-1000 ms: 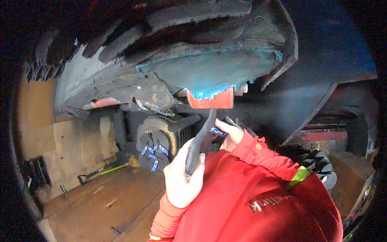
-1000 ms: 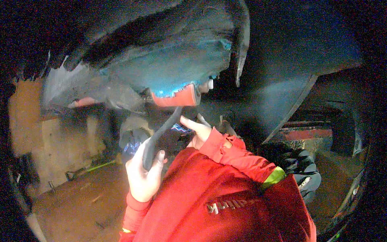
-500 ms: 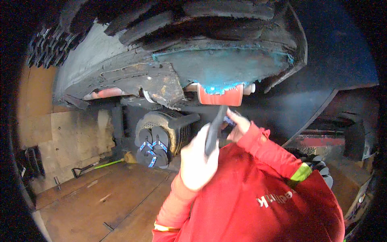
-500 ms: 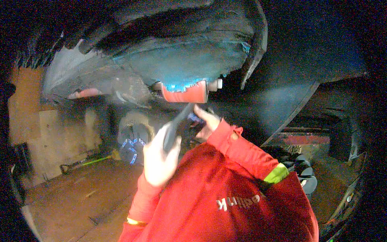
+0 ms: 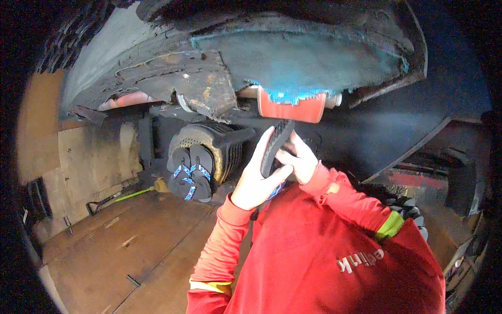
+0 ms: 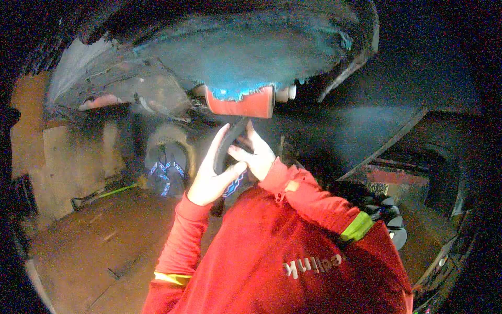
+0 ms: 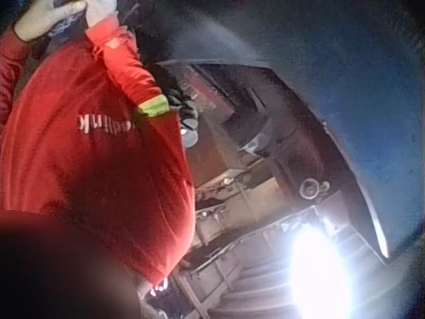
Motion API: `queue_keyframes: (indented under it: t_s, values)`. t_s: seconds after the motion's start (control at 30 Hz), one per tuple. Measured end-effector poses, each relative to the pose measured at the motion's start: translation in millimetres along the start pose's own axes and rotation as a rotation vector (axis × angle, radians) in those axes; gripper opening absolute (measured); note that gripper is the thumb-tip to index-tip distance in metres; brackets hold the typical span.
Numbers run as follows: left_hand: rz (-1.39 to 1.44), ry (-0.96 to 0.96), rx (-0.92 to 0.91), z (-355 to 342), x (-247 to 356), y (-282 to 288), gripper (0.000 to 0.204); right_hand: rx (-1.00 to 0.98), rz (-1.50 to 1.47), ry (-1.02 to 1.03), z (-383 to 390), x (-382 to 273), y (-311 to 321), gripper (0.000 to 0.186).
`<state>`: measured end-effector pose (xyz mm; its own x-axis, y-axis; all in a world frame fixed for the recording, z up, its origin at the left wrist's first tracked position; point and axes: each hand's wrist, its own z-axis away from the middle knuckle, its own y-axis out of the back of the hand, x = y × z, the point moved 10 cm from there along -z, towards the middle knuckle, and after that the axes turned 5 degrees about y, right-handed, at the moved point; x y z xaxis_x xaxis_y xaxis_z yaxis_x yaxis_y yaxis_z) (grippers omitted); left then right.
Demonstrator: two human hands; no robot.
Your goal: The person repeatedly presses the soles of flip-flops against a rotating grinding wheel to smooth or shape them. After each sandal, they place it on a growing stack on the workbench and pick up the next one. The process continues for multiple sandals in a repetitive cycle.
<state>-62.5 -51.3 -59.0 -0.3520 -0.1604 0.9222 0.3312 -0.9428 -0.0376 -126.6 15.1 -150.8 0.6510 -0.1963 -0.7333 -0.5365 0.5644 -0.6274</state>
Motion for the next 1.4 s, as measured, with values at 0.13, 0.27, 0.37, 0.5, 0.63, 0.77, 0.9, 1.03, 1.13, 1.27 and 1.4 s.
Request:
queue_keyframes:
  t_s: [0.13, 0.27, 0.37, 0.5, 0.63, 0.77, 0.9, 1.03, 1.13, 1.27, 1.4]
  values:
    - [0.041, -0.009, 0.027, -14, 6, 0, 0.083, -0.101, 0.094, 0.162, -2, -35, -21, 0.057]
    - [-0.188, 0.024, 0.109, -20, 6, 3, 0.084, 0.028, -0.179, -0.092, -5, -14, -7, 0.050]
    - [-0.170, 0.034, 0.121, -44, 2, 1, 0.070, 0.154, -0.327, -0.247, -10, 6, 14, 0.048]
    - [-0.021, 0.104, 0.018, -62, -18, -10, 0.055, 0.076, -0.355, -0.144, -20, -6, 29, 0.043]
    - [0.015, -0.046, 0.105, -37, -18, -7, 0.079, 0.057, -0.169, -0.134, -11, -15, 29, 0.045]
    - [0.184, -0.081, 0.064, -17, -22, -11, 0.087, 0.006, 0.006, -0.145, -3, -30, 11, 0.050]
    - [0.265, -0.140, 0.019, -5, -23, -11, 0.090, 0.012, 0.274, -0.136, 3, -43, 3, 0.063]
    - [0.282, -0.280, -0.004, 8, -25, -12, 0.094, -0.067, 0.579, -0.032, 9, -61, -5, 0.078]
    - [0.419, -0.233, -0.016, 14, -42, -14, 0.094, -0.131, 0.782, 0.033, 17, -68, -12, 0.081]
    - [0.495, -0.243, -0.022, 21, -46, -6, 0.093, -0.433, 1.435, 0.665, 46, -77, -65, 0.096]
    - [0.242, -0.133, 0.144, 13, -36, 11, 0.069, -0.110, 1.570, 0.632, 56, -52, -52, 0.100]
